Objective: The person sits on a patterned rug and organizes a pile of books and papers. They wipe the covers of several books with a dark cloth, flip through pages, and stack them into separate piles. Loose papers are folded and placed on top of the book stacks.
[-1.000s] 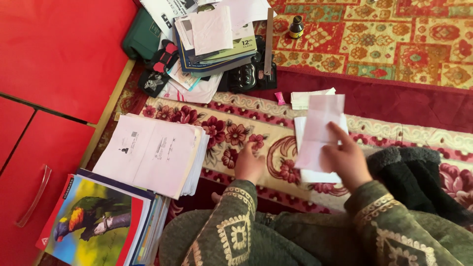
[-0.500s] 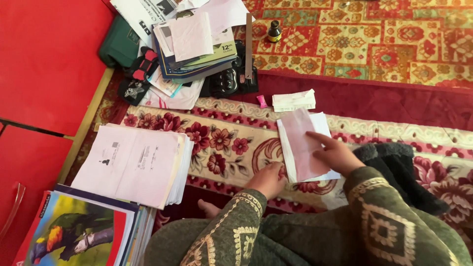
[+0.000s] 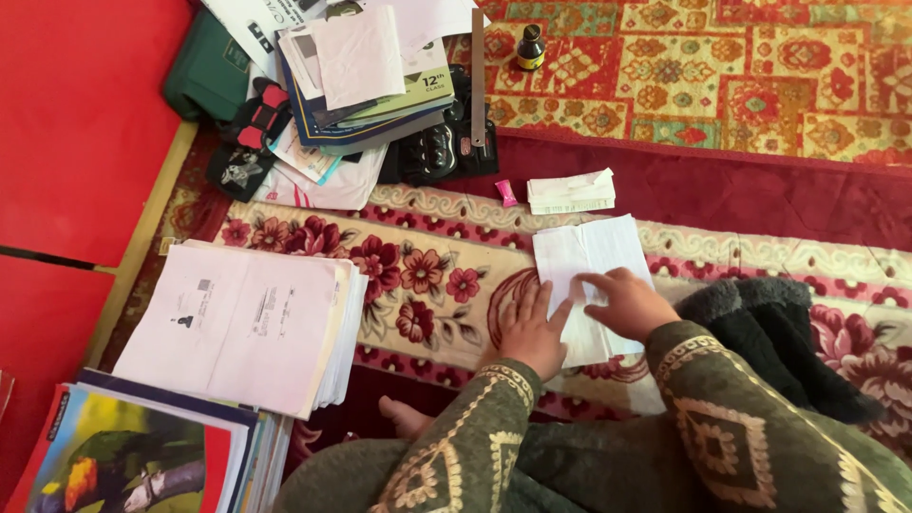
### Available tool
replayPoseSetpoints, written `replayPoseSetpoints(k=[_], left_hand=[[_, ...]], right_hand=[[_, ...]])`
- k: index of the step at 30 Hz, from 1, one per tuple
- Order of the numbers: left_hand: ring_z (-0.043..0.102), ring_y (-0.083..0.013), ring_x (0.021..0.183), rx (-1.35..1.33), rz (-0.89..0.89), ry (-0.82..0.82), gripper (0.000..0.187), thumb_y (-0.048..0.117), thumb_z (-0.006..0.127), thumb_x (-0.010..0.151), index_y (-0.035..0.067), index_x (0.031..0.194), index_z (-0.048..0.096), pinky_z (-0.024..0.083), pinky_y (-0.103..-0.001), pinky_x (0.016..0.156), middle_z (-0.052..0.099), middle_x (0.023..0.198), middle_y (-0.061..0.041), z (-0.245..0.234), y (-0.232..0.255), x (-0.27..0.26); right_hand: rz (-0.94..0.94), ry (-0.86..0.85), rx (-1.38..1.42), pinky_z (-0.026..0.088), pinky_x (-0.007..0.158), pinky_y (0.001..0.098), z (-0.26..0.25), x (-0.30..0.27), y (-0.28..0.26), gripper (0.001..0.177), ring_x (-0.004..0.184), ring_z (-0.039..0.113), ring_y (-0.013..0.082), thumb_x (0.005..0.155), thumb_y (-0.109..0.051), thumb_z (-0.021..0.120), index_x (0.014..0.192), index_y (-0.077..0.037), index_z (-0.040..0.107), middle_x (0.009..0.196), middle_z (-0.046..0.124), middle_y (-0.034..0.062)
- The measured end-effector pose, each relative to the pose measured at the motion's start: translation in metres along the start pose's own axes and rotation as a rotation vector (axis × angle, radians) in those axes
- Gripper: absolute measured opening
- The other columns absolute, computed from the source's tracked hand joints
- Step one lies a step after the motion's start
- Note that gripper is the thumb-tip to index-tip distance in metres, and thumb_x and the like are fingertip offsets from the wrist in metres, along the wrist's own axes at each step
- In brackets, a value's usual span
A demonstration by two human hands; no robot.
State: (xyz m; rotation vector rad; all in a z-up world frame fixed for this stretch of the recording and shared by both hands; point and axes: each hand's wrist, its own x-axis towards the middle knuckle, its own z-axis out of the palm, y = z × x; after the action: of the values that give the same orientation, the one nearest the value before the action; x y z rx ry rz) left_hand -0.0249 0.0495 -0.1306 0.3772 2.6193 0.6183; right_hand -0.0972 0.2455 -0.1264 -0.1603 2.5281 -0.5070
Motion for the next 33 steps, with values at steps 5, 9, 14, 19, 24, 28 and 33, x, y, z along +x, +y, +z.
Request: replayPoseSetpoints(k=[5,9,14,19,24,28,33], left_hand=[[0.004,-0.0371,0.159,0.145,0.032,-0.028,0.084,0.044,0.062,0.090,0.023,0.163,0.025,0.002,-0.062,0.125,0.007,0.174,-0.015,0.024,-0.012,0.023],[0.008,-0.0380,0.158,0.182,0.021,0.017,0.086,0.045,0.064,0.088,0.023,0.163,0.027,0.002,-0.063,0.125,0.012,0.173,-0.015,0.025,-0.004,0.022],[0.013,-0.0405,0.158,0.081,0.029,0.138,0.086,0.038,0.069,0.082,0.017,0.159,0.037,0.003,-0.065,0.125,0.021,0.171,-0.019,0.026,0.002,0.020],[0.009,-0.0409,0.159,0.036,0.022,0.156,0.092,0.038,0.069,0.079,0.017,0.161,0.031,0.001,-0.066,0.125,0.016,0.173,-0.018,0.036,0.000,0.025],[0.009,-0.0392,0.159,0.040,0.016,0.161,0.096,0.042,0.070,0.077,0.017,0.161,0.030,0.000,-0.066,0.126,0.017,0.173,-0.017,0.041,-0.001,0.029],[-0.002,-0.0326,0.158,0.226,-0.013,0.083,0.099,0.059,0.057,0.084,0.019,0.164,0.012,-0.007,-0.060,0.123,-0.003,0.173,-0.011,0.043,-0.004,0.037],[0.015,-0.0384,0.157,0.059,0.032,0.265,0.102,0.047,0.073,0.076,0.010,0.160,0.030,0.003,-0.062,0.126,0.021,0.170,-0.019,0.056,-0.005,0.036]], right_hand=[[-0.149,0.480,-0.006,0.056,0.099,0.0573,-0.036,0.031,0.004,0.054,0.124,0.063,0.0446,0.091,-0.026,0.067,0.144,-0.018,0.061,0.144,0.056,0.0190],[-0.346,0.666,-0.056,0.052,0.103,0.0534,-0.060,0.113,0.022,0.052,0.127,0.061,0.0431,0.090,-0.008,0.061,0.142,-0.005,0.063,0.140,0.061,0.0232],[-0.169,0.329,-0.200,0.037,0.116,0.0615,-0.077,0.169,0.000,0.055,0.152,0.035,0.0327,0.105,-0.023,0.044,0.159,-0.032,0.043,0.160,0.047,0.0006],[-0.148,0.429,-0.530,0.043,0.117,0.0481,-0.033,0.188,0.018,0.036,0.135,0.057,0.0264,0.101,-0.039,0.052,0.134,-0.031,0.066,0.126,0.068,0.0012],[-0.154,0.533,-0.244,0.061,0.090,0.0491,-0.071,0.135,0.012,0.028,0.104,0.074,0.0357,0.094,-0.032,0.061,0.111,-0.014,0.075,0.106,0.074,0.0121],[0.004,0.527,0.309,0.049,0.072,0.0481,-0.110,0.030,-0.042,0.031,0.090,0.064,0.0334,0.096,-0.024,0.062,0.121,-0.005,0.061,0.106,0.069,0.0150],[0.017,0.426,1.002,0.052,0.057,0.0275,-0.043,0.007,-0.007,0.048,0.076,0.062,0.0170,0.095,-0.009,0.066,0.135,-0.018,0.041,0.099,0.062,0.0067]])
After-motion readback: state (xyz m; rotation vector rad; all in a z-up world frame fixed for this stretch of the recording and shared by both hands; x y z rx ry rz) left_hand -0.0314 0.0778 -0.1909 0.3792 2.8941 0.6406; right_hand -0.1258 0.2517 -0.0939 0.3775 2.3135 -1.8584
